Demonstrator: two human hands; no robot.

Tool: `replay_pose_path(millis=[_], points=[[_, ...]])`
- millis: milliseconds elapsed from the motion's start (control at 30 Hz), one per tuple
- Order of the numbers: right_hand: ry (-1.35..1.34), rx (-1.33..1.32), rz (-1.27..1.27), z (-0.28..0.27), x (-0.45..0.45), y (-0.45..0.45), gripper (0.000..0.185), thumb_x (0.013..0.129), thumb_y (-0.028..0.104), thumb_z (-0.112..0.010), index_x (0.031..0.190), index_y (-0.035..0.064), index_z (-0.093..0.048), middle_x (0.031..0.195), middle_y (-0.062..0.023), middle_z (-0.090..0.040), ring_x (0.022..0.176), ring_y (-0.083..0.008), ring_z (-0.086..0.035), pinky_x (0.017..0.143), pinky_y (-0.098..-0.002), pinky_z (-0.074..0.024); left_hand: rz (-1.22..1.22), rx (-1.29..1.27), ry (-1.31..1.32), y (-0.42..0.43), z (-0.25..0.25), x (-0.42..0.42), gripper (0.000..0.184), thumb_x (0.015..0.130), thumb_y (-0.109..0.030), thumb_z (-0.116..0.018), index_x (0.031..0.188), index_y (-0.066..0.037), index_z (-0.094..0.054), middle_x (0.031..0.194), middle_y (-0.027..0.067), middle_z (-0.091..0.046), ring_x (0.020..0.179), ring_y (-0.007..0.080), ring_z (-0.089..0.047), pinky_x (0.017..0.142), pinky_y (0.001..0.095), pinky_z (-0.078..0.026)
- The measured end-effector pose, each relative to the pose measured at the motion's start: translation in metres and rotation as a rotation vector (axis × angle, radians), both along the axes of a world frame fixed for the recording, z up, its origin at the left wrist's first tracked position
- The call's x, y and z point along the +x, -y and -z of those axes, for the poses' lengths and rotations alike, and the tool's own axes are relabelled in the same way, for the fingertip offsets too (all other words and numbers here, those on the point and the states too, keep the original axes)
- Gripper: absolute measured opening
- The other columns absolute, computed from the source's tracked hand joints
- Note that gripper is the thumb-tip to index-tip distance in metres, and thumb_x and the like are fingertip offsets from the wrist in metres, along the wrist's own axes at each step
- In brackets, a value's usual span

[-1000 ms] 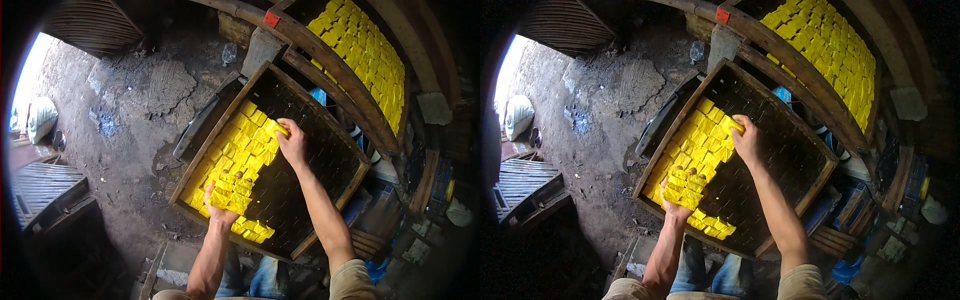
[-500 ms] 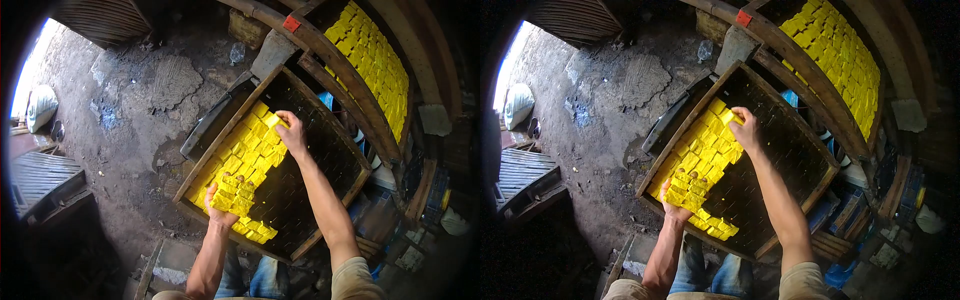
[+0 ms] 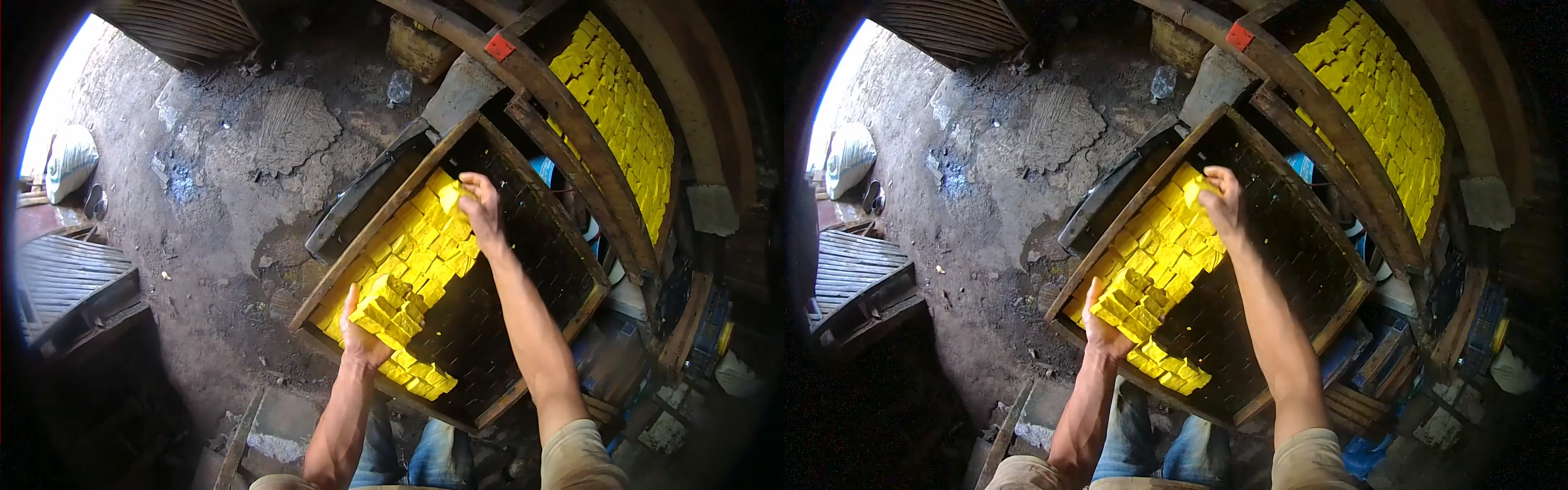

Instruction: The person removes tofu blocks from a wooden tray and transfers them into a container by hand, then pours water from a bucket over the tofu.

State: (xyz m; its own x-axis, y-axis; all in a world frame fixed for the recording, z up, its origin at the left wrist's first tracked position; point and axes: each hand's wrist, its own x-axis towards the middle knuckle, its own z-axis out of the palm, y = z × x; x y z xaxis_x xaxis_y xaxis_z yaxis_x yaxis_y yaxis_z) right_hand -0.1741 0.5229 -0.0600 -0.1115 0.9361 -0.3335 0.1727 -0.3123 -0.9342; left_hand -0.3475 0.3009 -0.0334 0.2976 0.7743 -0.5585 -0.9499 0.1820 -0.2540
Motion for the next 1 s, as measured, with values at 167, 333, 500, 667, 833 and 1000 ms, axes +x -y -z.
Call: replay_pose_path(millis=[167, 333, 500, 667, 833, 1000], points=[[1.051, 0.482, -0.224, 0.014, -0.035, -0.012, 0.045, 0.088, 0.027, -0.051, 0.121, -0.0026, -0.058, 0.121, -0.0222, -0.055, 0.114, -0.04, -0.051, 0.1, -0.044, -0.0419, -0.038, -0.088, -0.057, -0.011, -0.001, -0.002, 0.071, 0.09, -0.056, -0.043, 0.134, -0.001, -0.05, 0.134, 0.022, -0.054, 0.119, 0.0418, -0.053, 0.106, 0.0577, -0.036], [0.81, 0.515, -0.347, 0.035, -0.047, 0.004, 0.041, 0.083, 0.028, -0.051, 0.114, 0.0012, -0.052, 0.117, -0.0217, -0.053, 0.111, -0.0427, -0.05, 0.095, -0.0512, -0.0407, 0.055, -0.12, -0.089, -0.018, 0.007, -0.016, 0.062, 0.088, -0.047, -0.042, 0.131, -0.003, -0.054, 0.13, 0.0198, -0.058, 0.116, 0.0415, -0.055, 0.102, 0.0575, -0.04], [0.268, 0.143, -0.233, 0.021, -0.043, -0.013, 0.043, 0.074, 0.018, -0.054, 0.115, 0.006, -0.049, 0.105, -0.0154, -0.056, 0.094, -0.0285, -0.054, 0.085, -0.0382, -0.0449, 0.112, -0.129, -0.058, -0.03, 0.01, -0.015, 0.061, 0.092, -0.051, -0.041, 0.129, -0.005, -0.055, 0.127, 0.0202, -0.059, 0.112, 0.0399, -0.057, 0.096, 0.0595, -0.043], [-0.449, -0.106, -0.21, -0.018, -0.001, 0.0, 0.048, 0.073, 0.018, -0.048, 0.119, 0.0063, -0.053, 0.101, -0.0059, -0.056, 0.091, -0.0142, -0.054, 0.082, -0.0276, -0.0457, 0.213, -0.206, -0.146, -0.043, -0.009, -0.004, 0.065, 0.088, -0.057, -0.043, 0.125, -0.006, -0.058, 0.124, 0.018, -0.06, 0.108, 0.0401, -0.058, 0.09, 0.0608, -0.043], [-0.394, 0.074, -0.379, -0.095, -0.004, 0.074, 0.045, 0.069, 0.014, -0.061, 0.113, 0.0101, -0.053, 0.109, -0.0084, -0.053, 0.104, -0.0216, -0.054, 0.09, -0.0325, -0.0451, 0.465, -0.19, -0.145, -0.058, -0.016, 0.025, 0.06, 0.089, -0.058, -0.044, 0.125, -0.012, -0.058, 0.121, 0.0154, -0.062, 0.108, 0.0358, -0.059, 0.094, 0.0605, -0.039], [0.121, 0.591, -0.829, -0.093, 0.001, 0.115, 0.051, 0.06, 0.012, -0.08, 0.107, 0.0161, -0.06, 0.12, -0.0119, -0.052, 0.114, -0.0346, -0.053, 0.103, -0.0461, -0.039, 0.295, 0.063, 0.127, -0.051, -0.018, 0.036, 0.055, 0.092, -0.058, -0.047, 0.119, -0.012, -0.058, 0.113, 0.0126, -0.063, 0.097, 0.0287, -0.064, 0.085, 0.0473, -0.054]])
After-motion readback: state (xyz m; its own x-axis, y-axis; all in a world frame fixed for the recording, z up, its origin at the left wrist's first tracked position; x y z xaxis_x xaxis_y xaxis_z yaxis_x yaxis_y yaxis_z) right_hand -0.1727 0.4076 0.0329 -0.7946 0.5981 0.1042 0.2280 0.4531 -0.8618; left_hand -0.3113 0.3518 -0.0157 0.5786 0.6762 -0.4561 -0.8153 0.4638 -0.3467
